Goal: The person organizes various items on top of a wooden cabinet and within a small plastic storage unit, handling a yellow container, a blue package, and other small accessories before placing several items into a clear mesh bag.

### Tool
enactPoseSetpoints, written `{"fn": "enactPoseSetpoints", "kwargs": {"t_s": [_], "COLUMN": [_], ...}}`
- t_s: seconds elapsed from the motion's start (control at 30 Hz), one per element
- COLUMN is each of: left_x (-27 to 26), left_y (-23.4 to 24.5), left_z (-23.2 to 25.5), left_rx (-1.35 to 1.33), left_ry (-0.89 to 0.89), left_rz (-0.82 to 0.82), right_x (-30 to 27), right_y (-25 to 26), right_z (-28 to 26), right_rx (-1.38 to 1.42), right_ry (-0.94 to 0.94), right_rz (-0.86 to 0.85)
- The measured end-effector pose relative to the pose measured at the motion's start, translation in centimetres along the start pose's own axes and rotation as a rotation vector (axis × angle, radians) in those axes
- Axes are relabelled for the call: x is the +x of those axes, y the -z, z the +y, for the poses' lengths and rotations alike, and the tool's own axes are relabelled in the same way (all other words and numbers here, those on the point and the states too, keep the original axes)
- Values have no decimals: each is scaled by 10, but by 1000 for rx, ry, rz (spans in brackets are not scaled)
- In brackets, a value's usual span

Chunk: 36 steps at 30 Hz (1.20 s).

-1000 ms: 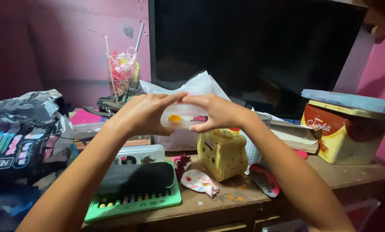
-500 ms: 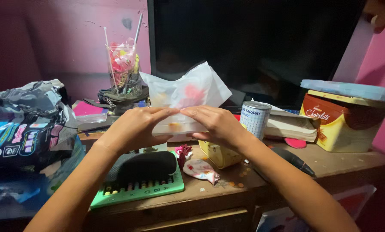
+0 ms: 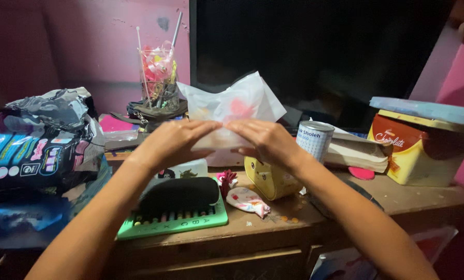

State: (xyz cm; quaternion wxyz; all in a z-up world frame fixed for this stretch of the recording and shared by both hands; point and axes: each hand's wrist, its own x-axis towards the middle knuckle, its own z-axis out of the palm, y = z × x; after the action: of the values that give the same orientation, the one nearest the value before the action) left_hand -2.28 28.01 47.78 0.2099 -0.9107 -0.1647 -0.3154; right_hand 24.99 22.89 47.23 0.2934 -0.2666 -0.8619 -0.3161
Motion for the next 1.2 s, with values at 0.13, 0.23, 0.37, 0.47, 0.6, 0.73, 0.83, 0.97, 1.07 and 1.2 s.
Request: {"fn": "enactPoseSetpoints", "kwargs": {"t_s": [0.13, 0.23, 0.37, 0.47, 0.6, 0.73, 0.83, 0.97, 1.07, 1.2], "left_x": [7, 18, 23, 19, 4, -9, -26, -48, -63, -80], "left_y": [11, 32, 75, 95, 105, 118, 136, 165, 179, 194], "left_z": [-10, -18, -17, -12, -8, -19, -25, -24, -23, -22], "left_rx": [55, 127, 220, 288, 336, 528, 534, 470, 478, 515], "left_ry": [-81, -84, -112, -180, -130, -34, -19, 11, 2, -21], "left_rz": [55, 29, 99, 143, 135, 125, 119, 85, 121, 123], "right_x": [11, 29, 50, 56, 62, 85, 111, 159, 197, 241], "right_y": [6, 21, 59, 61, 50, 17, -19, -71, -119, -209], "right_z": [-1, 1, 16, 6, -10, -21, -36, -66, -80, -74], "right_rx": [12, 50, 256, 444, 594, 474, 371, 275, 189, -173], "right_ry": [0, -224, -130, -202, -306, -508, -252, -268, -304, -312], "right_rz": [11, -94, -44, -45, -7, 27, 222, 251, 238, 289]}}
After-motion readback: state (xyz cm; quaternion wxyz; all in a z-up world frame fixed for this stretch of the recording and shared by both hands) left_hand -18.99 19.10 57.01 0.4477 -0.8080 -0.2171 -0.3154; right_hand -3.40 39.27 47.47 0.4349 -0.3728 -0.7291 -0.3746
